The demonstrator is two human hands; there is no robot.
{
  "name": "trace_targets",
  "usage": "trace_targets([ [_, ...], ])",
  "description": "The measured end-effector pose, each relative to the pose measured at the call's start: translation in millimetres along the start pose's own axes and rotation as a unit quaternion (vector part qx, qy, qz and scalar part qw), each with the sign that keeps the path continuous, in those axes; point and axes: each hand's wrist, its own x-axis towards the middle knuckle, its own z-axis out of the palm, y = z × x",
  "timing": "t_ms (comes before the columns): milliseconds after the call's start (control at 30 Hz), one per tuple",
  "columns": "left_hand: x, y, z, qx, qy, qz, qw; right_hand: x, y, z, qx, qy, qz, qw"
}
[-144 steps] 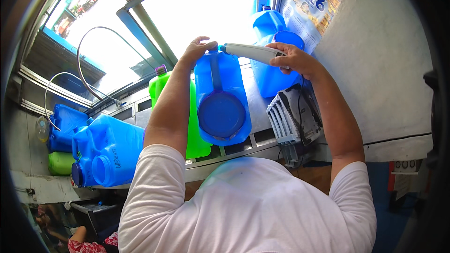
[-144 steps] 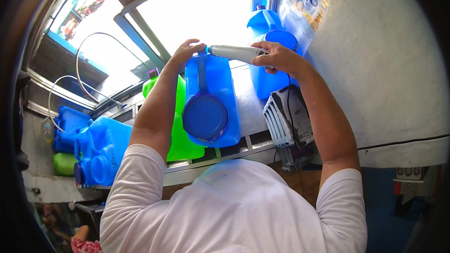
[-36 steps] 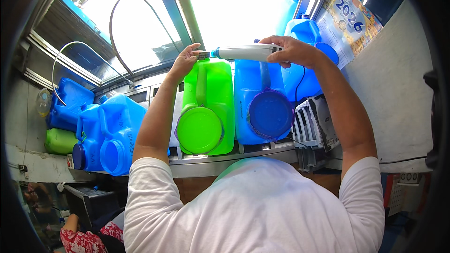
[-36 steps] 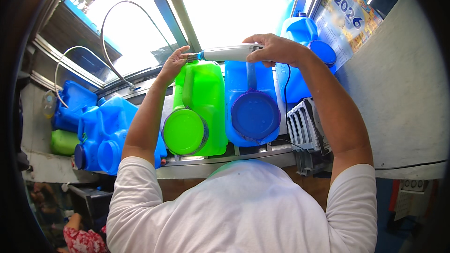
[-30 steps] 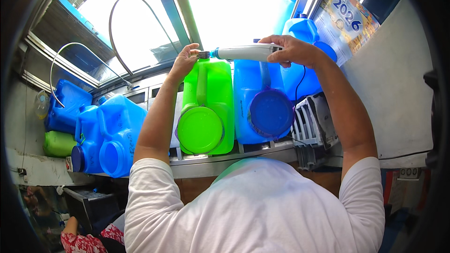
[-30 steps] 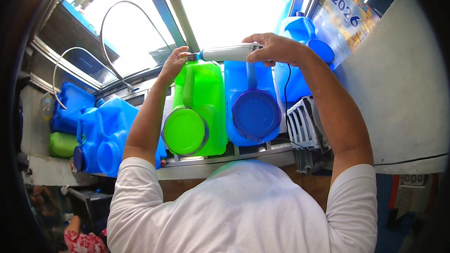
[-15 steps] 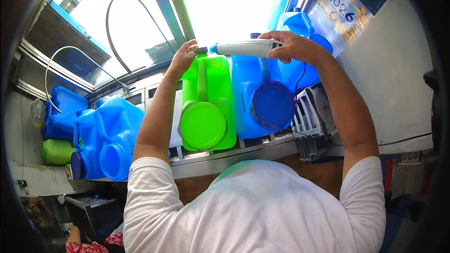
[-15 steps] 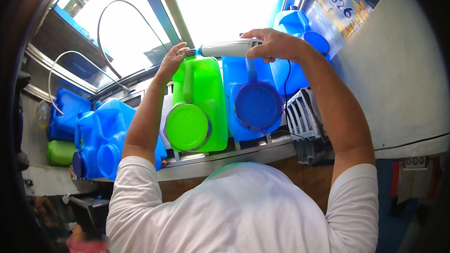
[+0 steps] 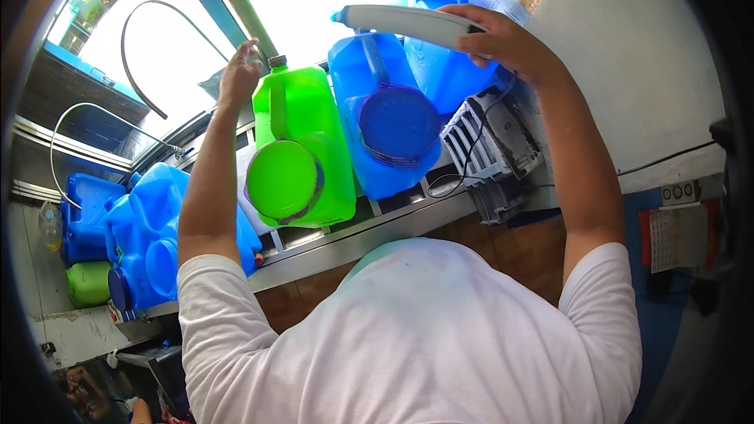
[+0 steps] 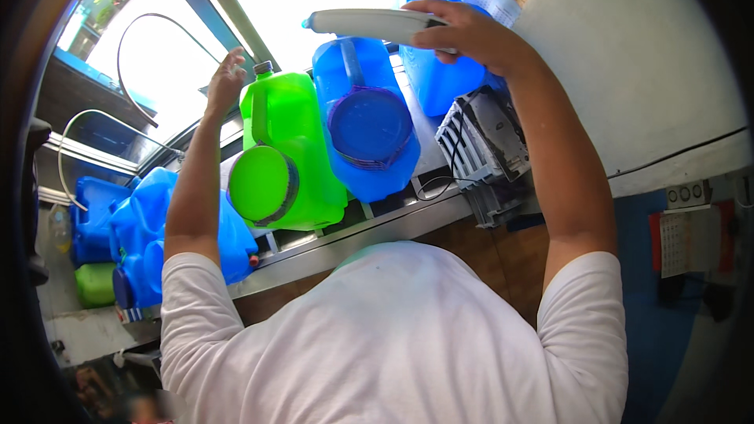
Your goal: The person places several blue and green jerry cans on a metal counter, secures their lids, and uses a handheld heat-sealing tool to seal the caps. The person then moves the sealed cans to the floor and repeats the process with additional cans.
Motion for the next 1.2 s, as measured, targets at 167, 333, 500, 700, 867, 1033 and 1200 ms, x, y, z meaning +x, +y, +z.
trace_targets([
  [167, -39.8, 128.7, -28.4, -0.097, -0.050, 0.102, 0.989, -96.3, 39.2, -40.4, 0.051, 0.108, 0.017, 0.993],
  [333, -109.3, 229.3, -10.7, -0.034, -0.152, 0.258, 0.953, -179.4, 79.1, -42.5, 0.122, 0.152, 0.058, 0.979],
  [500, -128.7, 263.5, 13.4, 0.126, -0.254, 0.162, 0.945, -225.3, 102.3, -35.1, 0.159, 0.135, 0.093, 0.974],
  [700, -133.3, 297.1, 21.5, 0.215, -0.303, 0.068, 0.926, -246.7, 128.1, -39.1, 0.198, 0.085, 0.089, 0.972],
  [867, -124.1, 305.9, 19.9, 0.232, -0.333, 0.011, 0.914, -245.6, 140.5, -40.6, 0.212, 0.043, 0.073, 0.974],
  [1033, -120.8, 312.8, 19.5, 0.233, -0.343, 0.001, 0.910, -236.3, 135.9, -39.5, 0.214, 0.032, 0.066, 0.974],
  [1200, -117.5, 313.2, 22.3, 0.237, -0.357, -0.008, 0.903, -224.6, 134.3, -36.4, 0.191, 0.024, 0.063, 0.979],
])
